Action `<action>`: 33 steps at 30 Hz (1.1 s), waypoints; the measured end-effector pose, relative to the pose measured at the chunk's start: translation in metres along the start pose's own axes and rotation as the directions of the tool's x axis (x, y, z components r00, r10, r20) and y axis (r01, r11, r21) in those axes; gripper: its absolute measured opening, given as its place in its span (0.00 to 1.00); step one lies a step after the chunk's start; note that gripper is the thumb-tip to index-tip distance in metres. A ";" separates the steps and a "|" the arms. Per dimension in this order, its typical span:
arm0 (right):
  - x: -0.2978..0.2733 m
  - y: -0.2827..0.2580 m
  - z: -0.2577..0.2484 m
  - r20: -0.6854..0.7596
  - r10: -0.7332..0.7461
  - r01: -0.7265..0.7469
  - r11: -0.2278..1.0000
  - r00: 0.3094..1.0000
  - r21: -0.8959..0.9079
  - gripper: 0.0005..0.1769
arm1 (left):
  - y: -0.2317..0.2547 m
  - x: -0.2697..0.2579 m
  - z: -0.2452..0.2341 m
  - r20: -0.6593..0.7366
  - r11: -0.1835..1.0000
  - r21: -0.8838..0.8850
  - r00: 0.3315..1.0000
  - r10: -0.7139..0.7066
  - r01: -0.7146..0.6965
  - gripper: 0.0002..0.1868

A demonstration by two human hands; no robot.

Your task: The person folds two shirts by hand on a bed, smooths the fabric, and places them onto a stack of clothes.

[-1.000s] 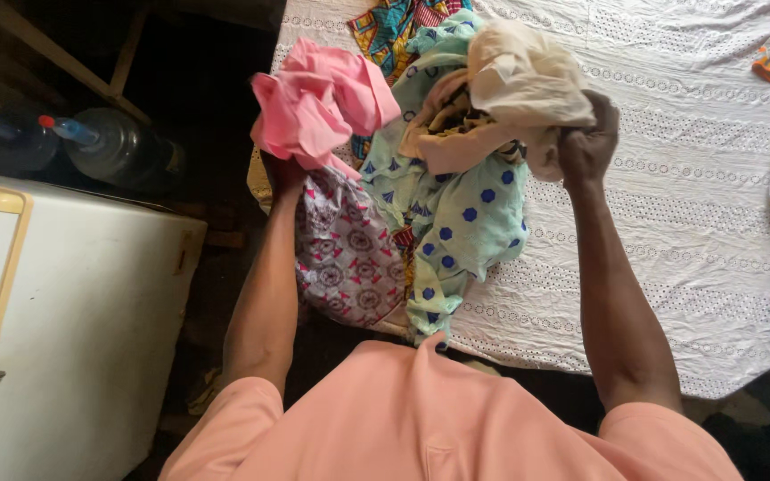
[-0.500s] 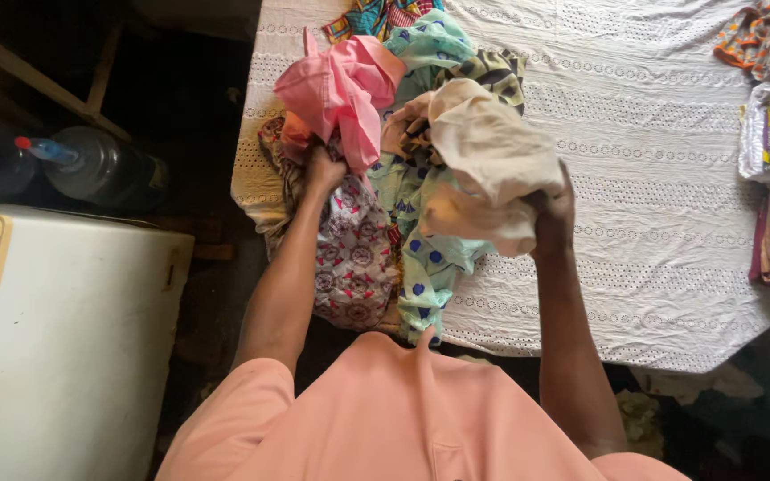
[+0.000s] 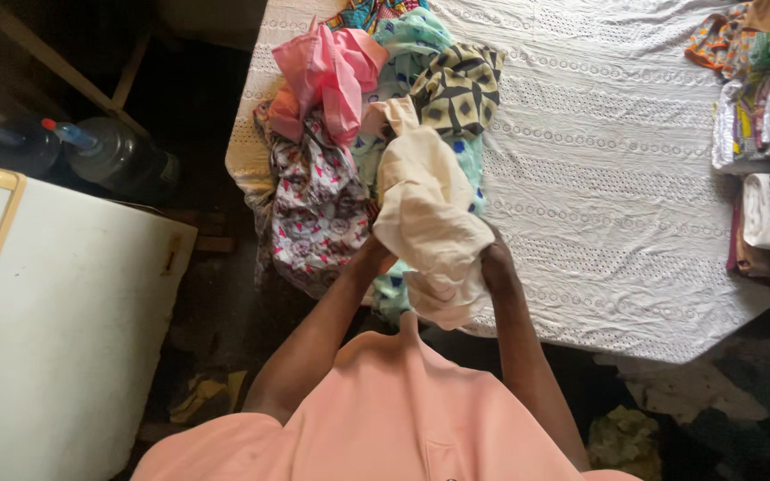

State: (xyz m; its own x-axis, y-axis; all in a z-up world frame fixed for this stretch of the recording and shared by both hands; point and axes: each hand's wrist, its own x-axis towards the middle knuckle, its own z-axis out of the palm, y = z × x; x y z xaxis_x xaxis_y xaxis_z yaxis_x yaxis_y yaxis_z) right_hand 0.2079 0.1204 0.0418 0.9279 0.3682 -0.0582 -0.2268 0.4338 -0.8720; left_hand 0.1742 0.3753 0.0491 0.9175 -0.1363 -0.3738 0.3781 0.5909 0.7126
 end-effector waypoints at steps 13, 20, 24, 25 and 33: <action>-0.145 0.034 -0.069 -0.113 0.005 -0.008 0.999 0.994 -0.031 0.23 | -0.112 -0.126 0.124 0.148 0.823 0.496 0.961 0.234 -0.277 0.27; -0.208 0.018 -0.063 -0.085 -0.073 0.077 0.996 0.994 0.043 0.22 | -0.146 -0.183 0.110 0.029 0.667 0.717 0.964 0.263 -0.204 0.32; -0.239 0.003 -0.034 0.018 -0.152 0.152 0.988 0.988 0.010 0.21 | -0.163 -0.207 0.083 0.104 0.603 0.745 0.943 0.317 -0.285 0.29; -0.245 0.000 -0.020 0.062 -0.175 0.176 0.984 0.983 -0.024 0.21 | -0.169 -0.212 0.076 0.124 0.605 0.726 0.928 0.351 -0.327 0.29; -0.316 -0.003 0.067 0.230 -0.124 0.224 0.846 0.965 -0.484 0.21 | -0.199 -0.292 0.084 0.311 0.434 0.731 0.823 0.476 -0.527 0.37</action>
State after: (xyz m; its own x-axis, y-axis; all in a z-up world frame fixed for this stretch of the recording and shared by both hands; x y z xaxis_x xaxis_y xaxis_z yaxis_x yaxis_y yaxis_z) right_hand -0.1046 0.0576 0.0954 0.8559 0.4905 0.1638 0.1590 0.0516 -0.9859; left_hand -0.1589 0.2307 0.0662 0.9733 -0.0784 0.2159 -0.2289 -0.2531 0.9400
